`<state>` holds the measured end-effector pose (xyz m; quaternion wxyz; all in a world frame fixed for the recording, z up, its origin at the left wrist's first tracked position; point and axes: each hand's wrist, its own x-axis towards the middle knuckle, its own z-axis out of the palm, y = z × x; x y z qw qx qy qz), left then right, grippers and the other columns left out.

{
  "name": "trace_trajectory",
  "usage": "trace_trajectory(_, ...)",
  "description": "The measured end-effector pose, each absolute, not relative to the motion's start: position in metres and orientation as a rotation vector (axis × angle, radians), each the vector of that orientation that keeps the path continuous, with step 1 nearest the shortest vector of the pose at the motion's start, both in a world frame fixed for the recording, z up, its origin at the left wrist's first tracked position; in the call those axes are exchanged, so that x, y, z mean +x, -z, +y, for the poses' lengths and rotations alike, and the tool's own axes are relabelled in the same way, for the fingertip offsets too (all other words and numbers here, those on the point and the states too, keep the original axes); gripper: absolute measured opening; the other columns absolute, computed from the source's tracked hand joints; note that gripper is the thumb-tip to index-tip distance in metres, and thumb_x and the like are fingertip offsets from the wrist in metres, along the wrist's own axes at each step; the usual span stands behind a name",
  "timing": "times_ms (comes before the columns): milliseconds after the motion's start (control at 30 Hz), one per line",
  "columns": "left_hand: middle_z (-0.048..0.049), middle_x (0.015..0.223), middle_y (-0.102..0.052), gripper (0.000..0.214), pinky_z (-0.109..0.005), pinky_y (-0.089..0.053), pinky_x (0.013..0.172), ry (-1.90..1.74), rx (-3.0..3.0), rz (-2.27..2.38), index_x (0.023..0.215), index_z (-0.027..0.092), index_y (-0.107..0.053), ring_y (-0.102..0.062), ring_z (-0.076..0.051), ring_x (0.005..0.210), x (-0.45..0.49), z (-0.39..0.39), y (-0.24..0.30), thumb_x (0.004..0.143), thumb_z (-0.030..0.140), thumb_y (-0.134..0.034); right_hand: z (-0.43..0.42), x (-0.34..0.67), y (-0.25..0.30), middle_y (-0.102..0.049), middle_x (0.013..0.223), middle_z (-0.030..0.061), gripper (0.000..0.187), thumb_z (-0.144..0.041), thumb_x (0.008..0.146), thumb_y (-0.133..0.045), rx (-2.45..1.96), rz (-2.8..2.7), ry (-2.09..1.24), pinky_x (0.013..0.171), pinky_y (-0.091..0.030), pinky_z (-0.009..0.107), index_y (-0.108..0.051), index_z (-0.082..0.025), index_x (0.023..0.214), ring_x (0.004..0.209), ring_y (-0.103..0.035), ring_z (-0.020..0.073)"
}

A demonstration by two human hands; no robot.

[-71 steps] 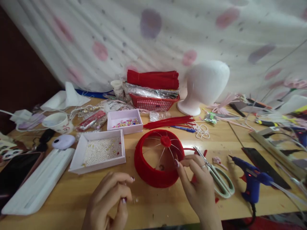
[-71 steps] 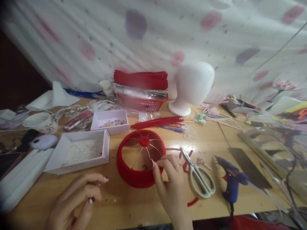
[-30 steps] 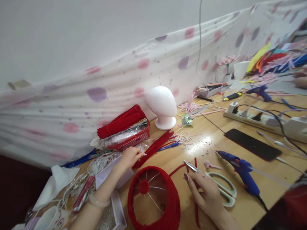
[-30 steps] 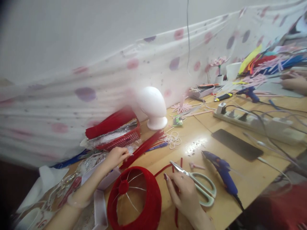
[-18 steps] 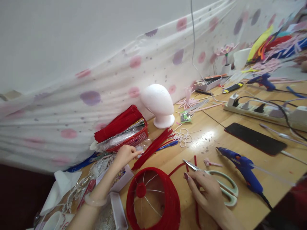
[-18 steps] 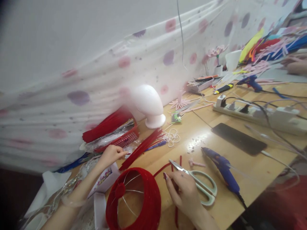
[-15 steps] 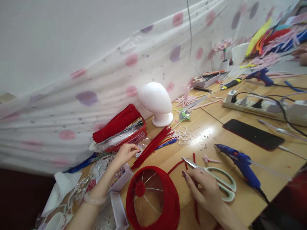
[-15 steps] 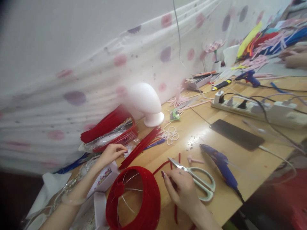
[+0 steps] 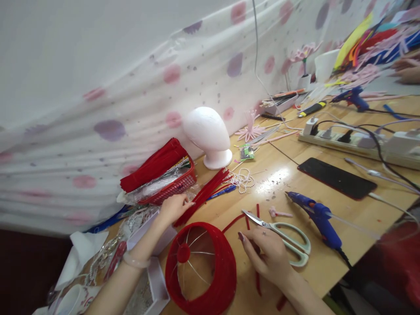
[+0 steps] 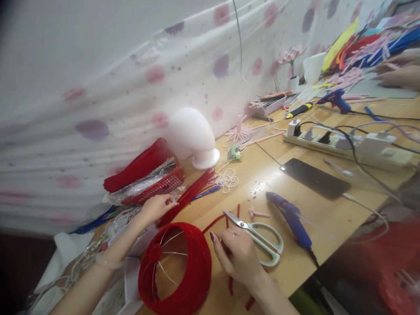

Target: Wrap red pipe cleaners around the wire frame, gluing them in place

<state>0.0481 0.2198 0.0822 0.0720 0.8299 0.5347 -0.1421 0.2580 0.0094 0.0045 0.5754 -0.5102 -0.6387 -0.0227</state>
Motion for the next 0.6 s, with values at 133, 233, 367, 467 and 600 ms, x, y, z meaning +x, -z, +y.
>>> trace_trajectory(133,-0.0102,0.131,-0.065,0.035,-0.046,-0.059,0.093,0.486,2.513,1.551,0.129,0.020,-0.063,-0.067,-0.025,0.111,0.050,0.219,-0.081,0.099,0.037,-0.066,0.009,0.259,-0.003,-0.052,0.056,-0.0032,0.020,-0.010,0.096,-0.055,-1.191,-1.495,0.068,0.055,-0.035,0.027,-0.061,-0.019,0.080,0.050,-0.047,0.0117)
trace_trajectory(233,-0.0102,0.131,-0.065,0.035,-0.046,-0.059,0.093,0.468,2.537,1.543,0.129,0.020,-0.063,-0.067,-0.025,0.111,0.049,0.217,-0.087,0.099,0.037,-0.065,0.009,0.258,-0.003,-0.052,0.056,-0.0034,0.021,-0.011,0.097,-0.054,-1.198,-1.494,0.080,0.055,-0.035,0.026,-0.061,-0.019,0.079,0.050,-0.048,0.0115)
trace_trajectory(367,-0.0103,0.131,-0.065,0.035,-0.046,-0.059,0.093,0.410,2.571,1.571,0.129,0.019,-0.062,-0.067,-0.025,0.111,0.046,0.214,-0.093,0.099,0.037,-0.066,0.008,0.256,-0.004,-0.051,0.054,-0.0040,0.024,-0.013,0.098,-0.051,-1.217,-1.509,0.104,0.055,-0.036,0.025,-0.059,-0.020,0.077,0.048,-0.047,0.0109)
trace_trajectory(467,-0.0104,0.130,-0.065,0.037,-0.047,-0.059,0.092,0.367,2.579,1.585,0.130,0.018,-0.062,-0.067,-0.025,0.110,0.045,0.212,-0.090,0.099,0.037,-0.066,0.007,0.256,-0.004,-0.053,0.054,-0.0031,0.026,-0.015,0.099,-0.050,-1.233,-1.509,0.132,0.055,-0.037,0.025,-0.058,-0.020,0.076,0.049,-0.049,0.0116)
trace_trajectory(600,-0.0104,0.131,-0.065,0.038,-0.047,-0.059,0.093,0.343,2.573,1.532,0.131,0.018,-0.061,-0.067,-0.026,0.111,0.046,0.210,-0.079,0.098,0.037,-0.066,0.006,0.257,-0.003,-0.051,0.053,-0.0041,0.024,-0.015,0.099,-0.051,-1.228,-1.509,0.142,0.054,-0.035,0.025,-0.059,-0.020,0.076,0.047,-0.047,0.0113)
